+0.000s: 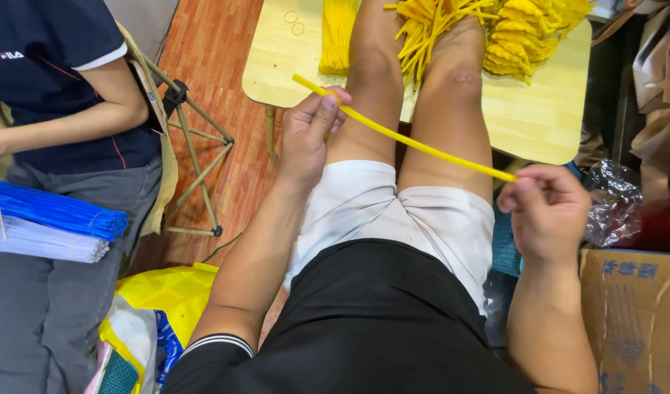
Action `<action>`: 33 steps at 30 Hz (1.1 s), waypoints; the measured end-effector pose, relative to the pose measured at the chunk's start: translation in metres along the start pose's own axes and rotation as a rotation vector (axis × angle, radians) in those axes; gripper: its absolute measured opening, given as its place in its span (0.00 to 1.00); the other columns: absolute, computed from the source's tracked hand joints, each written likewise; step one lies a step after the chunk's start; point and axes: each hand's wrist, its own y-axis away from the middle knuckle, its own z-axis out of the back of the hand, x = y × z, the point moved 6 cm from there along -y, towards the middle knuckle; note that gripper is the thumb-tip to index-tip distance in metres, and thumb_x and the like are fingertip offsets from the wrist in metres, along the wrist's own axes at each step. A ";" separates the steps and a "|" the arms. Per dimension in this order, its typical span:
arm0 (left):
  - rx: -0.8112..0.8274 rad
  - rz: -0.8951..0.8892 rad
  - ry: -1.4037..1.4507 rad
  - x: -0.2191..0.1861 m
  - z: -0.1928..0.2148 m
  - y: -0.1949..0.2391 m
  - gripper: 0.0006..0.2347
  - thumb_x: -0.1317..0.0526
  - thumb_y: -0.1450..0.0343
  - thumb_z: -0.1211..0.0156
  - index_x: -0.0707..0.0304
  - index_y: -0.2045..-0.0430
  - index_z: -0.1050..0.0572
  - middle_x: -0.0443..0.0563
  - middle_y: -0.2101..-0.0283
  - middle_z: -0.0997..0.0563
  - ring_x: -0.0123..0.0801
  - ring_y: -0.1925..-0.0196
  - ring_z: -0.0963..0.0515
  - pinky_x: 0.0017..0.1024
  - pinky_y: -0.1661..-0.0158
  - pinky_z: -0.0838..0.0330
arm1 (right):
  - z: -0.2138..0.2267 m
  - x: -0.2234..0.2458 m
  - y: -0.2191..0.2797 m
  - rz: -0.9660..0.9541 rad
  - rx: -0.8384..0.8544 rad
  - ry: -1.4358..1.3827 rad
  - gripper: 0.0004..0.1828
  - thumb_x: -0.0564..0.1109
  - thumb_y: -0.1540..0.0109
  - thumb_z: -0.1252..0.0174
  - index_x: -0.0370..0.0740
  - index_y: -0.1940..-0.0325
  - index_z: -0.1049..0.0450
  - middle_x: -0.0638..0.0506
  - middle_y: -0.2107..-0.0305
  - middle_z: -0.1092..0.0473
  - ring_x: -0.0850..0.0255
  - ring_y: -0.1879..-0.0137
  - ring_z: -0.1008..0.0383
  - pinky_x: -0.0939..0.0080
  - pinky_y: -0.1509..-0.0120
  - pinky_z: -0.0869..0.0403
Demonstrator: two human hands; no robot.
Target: The person sits with legs on a table and repeatedly picks up yellow plastic cable ties. They fold each tie in half, pull the end through the loop to form a knot, and tighten it by hand. The finished ties are placed in a pile on the table.
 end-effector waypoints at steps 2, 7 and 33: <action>-0.007 0.064 0.039 0.009 -0.004 -0.001 0.12 0.53 0.24 0.44 0.62 0.63 0.19 0.43 0.72 0.25 0.20 0.71 0.34 0.17 0.64 0.40 | 0.015 -0.012 0.000 -0.150 -0.164 -0.580 0.10 0.49 0.32 0.35 0.45 0.54 0.27 0.52 0.74 0.30 0.68 0.71 0.33 0.65 0.62 0.33; 0.207 0.034 -0.227 0.014 -0.040 0.013 0.12 0.55 0.23 0.47 0.61 0.64 0.18 0.46 0.59 0.17 0.28 0.56 0.23 0.26 0.49 0.28 | 0.001 0.033 -0.041 0.144 -0.180 -0.542 0.11 0.55 0.30 0.37 0.47 0.55 0.22 0.57 0.65 0.32 0.69 0.66 0.32 0.68 0.60 0.28; 0.074 -0.174 -0.340 0.010 -0.066 0.018 0.10 0.57 0.20 0.51 0.59 0.52 0.24 0.44 0.55 0.17 0.28 0.50 0.18 0.26 0.47 0.27 | -0.146 0.082 -0.125 -0.183 0.149 -1.083 0.10 0.51 0.30 0.41 0.47 0.63 0.28 0.52 0.72 0.35 0.62 0.64 0.33 0.60 0.51 0.28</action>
